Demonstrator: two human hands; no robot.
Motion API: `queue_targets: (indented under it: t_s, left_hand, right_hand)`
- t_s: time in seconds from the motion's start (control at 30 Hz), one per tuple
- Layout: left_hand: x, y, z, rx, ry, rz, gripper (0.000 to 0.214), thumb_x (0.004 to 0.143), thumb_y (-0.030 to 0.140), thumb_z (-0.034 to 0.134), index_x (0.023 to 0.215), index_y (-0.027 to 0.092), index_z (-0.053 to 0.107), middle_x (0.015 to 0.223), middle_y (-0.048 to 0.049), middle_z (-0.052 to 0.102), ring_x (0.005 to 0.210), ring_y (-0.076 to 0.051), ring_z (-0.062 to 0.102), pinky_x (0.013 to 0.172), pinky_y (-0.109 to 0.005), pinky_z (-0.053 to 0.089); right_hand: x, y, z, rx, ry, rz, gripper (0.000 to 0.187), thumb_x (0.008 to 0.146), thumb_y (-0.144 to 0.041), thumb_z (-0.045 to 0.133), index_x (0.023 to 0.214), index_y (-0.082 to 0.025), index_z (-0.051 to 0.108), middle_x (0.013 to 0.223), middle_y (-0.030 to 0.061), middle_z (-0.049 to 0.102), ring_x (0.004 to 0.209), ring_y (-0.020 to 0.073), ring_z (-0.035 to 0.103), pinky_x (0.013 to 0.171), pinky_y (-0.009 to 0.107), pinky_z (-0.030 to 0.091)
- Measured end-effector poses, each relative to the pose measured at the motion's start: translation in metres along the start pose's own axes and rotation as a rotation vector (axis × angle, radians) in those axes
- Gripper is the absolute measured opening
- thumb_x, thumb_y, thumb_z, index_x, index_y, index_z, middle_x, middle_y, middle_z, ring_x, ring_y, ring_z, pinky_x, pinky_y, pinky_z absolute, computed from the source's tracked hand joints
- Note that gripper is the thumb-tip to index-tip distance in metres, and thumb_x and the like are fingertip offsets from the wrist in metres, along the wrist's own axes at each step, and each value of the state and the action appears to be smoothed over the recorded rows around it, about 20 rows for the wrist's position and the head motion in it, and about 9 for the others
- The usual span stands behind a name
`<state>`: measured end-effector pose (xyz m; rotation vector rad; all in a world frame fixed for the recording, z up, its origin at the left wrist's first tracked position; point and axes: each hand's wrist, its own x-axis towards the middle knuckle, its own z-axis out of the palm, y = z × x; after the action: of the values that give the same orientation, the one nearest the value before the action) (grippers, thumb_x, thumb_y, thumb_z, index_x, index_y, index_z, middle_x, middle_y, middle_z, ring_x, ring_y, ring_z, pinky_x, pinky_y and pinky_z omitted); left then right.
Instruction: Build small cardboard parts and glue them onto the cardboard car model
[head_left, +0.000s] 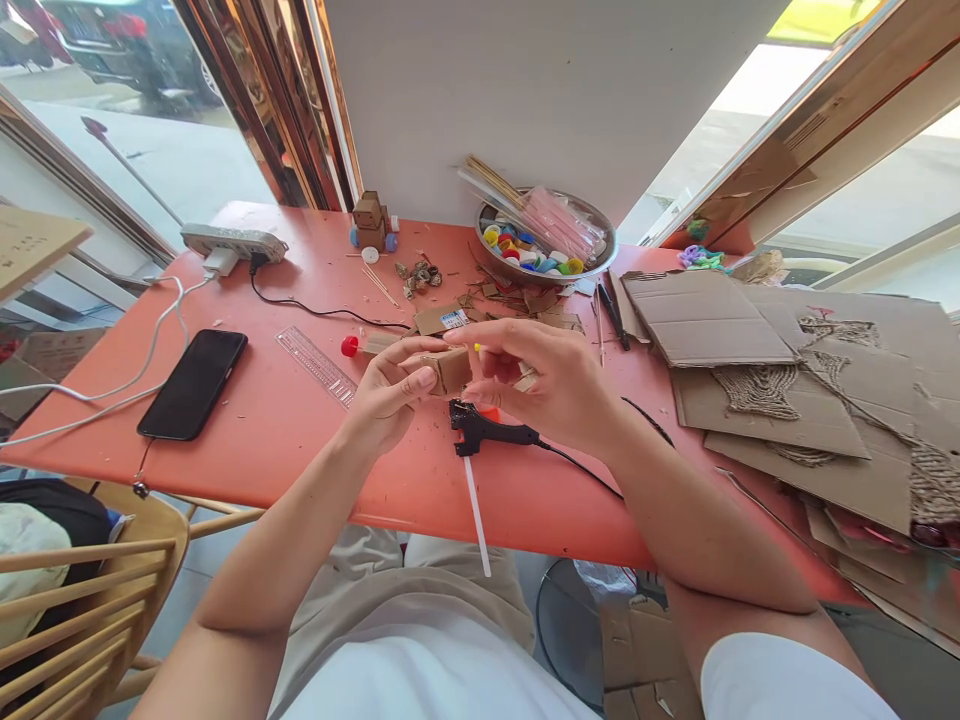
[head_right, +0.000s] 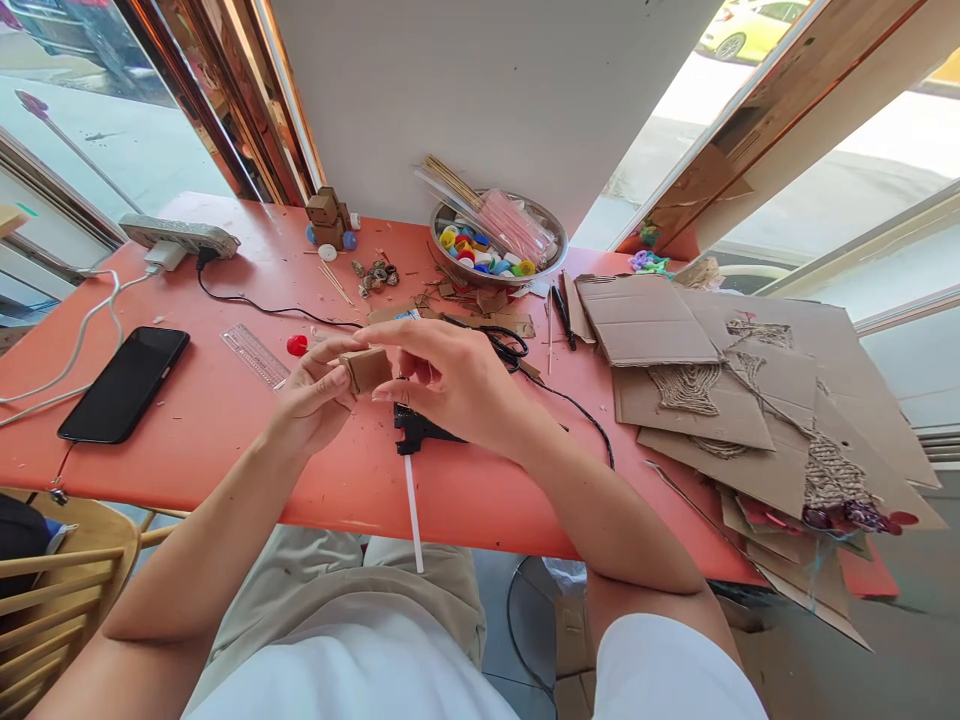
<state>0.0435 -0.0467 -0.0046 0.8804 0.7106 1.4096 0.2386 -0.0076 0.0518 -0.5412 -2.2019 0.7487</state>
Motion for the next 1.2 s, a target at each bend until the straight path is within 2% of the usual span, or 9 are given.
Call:
queue_targets:
  t_s: [0.1, 0.2, 0.43, 0.57, 0.67, 0.77, 0.97, 1.2]
  left_hand:
    - [0.0, 0.0, 0.001, -0.034, -0.002, -0.037, 0.046, 0.059, 0.053, 0.104, 0.09, 0.025, 0.083, 0.069, 0.003, 0.073, 0.057, -0.011, 0.063, 0.059, -0.023, 0.056]
    - [-0.001, 0.001, 0.003, -0.064, 0.003, -0.06, 0.044, 0.058, 0.05, 0.105, 0.084, 0.024, 0.081, 0.065, 0.0049, 0.07, 0.056, -0.009, 0.062, 0.058, -0.02, 0.056]
    - [-0.002, 0.002, 0.004, -0.026, 0.001, -0.082, 0.051, 0.058, 0.056, 0.103, 0.091, 0.023, 0.082, 0.065, 0.0047, 0.071, 0.058, -0.011, 0.068, 0.053, -0.019, 0.055]
    - [-0.001, -0.002, 0.002, 0.028, 0.005, -0.007, 0.045, 0.063, 0.059, 0.101, 0.087, 0.025, 0.081, 0.068, 0.0039, 0.071, 0.058, -0.01, 0.067, 0.053, -0.019, 0.055]
    - [-0.001, -0.005, 0.002, 0.052, 0.016, 0.032, 0.044, 0.066, 0.061, 0.098, 0.085, 0.026, 0.08, 0.067, 0.0033, 0.069, 0.06, -0.011, 0.066, 0.06, -0.023, 0.058]
    - [-0.001, -0.007, 0.002, 0.064, 0.01, 0.027, 0.048, 0.066, 0.064, 0.097, 0.089, 0.025, 0.081, 0.067, 0.0025, 0.068, 0.061, -0.012, 0.064, 0.062, -0.026, 0.058]
    - [-0.001, -0.008, 0.001, 0.065, 0.038, 0.03, 0.05, 0.065, 0.063, 0.098, 0.096, 0.026, 0.084, 0.062, 0.0049, 0.057, 0.057, -0.01, 0.053, 0.056, -0.023, 0.048]
    - [-0.001, -0.008, 0.002, 0.077, 0.046, 0.035, 0.053, 0.064, 0.065, 0.097, 0.096, 0.025, 0.083, 0.065, 0.0034, 0.063, 0.058, -0.01, 0.056, 0.058, -0.023, 0.05]
  right_hand:
    - [-0.004, 0.002, 0.005, -0.112, 0.021, -0.105, 0.017, 0.106, -0.032, 0.068, 0.118, -0.024, 0.075, 0.087, 0.0004, 0.069, 0.073, 0.0128, 0.061, 0.067, 0.024, 0.053]
    - [-0.005, 0.003, 0.009, -0.16, 0.028, -0.132, 0.016, 0.105, -0.029, 0.067, 0.118, -0.024, 0.076, 0.09, 0.0018, 0.072, 0.074, 0.0138, 0.063, 0.068, 0.025, 0.055]
    - [-0.007, 0.001, 0.011, -0.208, 0.044, -0.123, 0.02, 0.106, -0.034, 0.067, 0.12, -0.023, 0.075, 0.093, 0.0036, 0.075, 0.077, 0.0147, 0.066, 0.073, 0.027, 0.057]
    - [-0.008, 0.001, 0.012, -0.208, 0.045, -0.101, 0.023, 0.106, -0.035, 0.066, 0.124, -0.023, 0.075, 0.094, 0.0044, 0.076, 0.082, 0.0166, 0.069, 0.077, 0.028, 0.059]
    - [-0.008, -0.001, 0.013, -0.237, 0.027, -0.054, 0.027, 0.108, -0.039, 0.063, 0.127, -0.024, 0.074, 0.092, 0.0045, 0.075, 0.081, 0.0181, 0.07, 0.078, 0.03, 0.059]
    - [-0.009, -0.002, 0.014, -0.265, 0.017, -0.02, 0.03, 0.109, -0.041, 0.059, 0.129, -0.026, 0.074, 0.093, 0.0049, 0.075, 0.082, 0.019, 0.069, 0.08, 0.032, 0.059]
    - [-0.01, 0.0, 0.017, -0.302, 0.039, -0.014, 0.033, 0.11, -0.048, 0.054, 0.124, -0.026, 0.075, 0.085, 0.0043, 0.074, 0.079, 0.0193, 0.068, 0.08, 0.032, 0.058]
    - [-0.011, 0.001, 0.017, -0.327, 0.045, -0.049, 0.033, 0.11, -0.048, 0.054, 0.124, -0.025, 0.074, 0.084, 0.004, 0.072, 0.08, 0.0199, 0.068, 0.08, 0.032, 0.058]
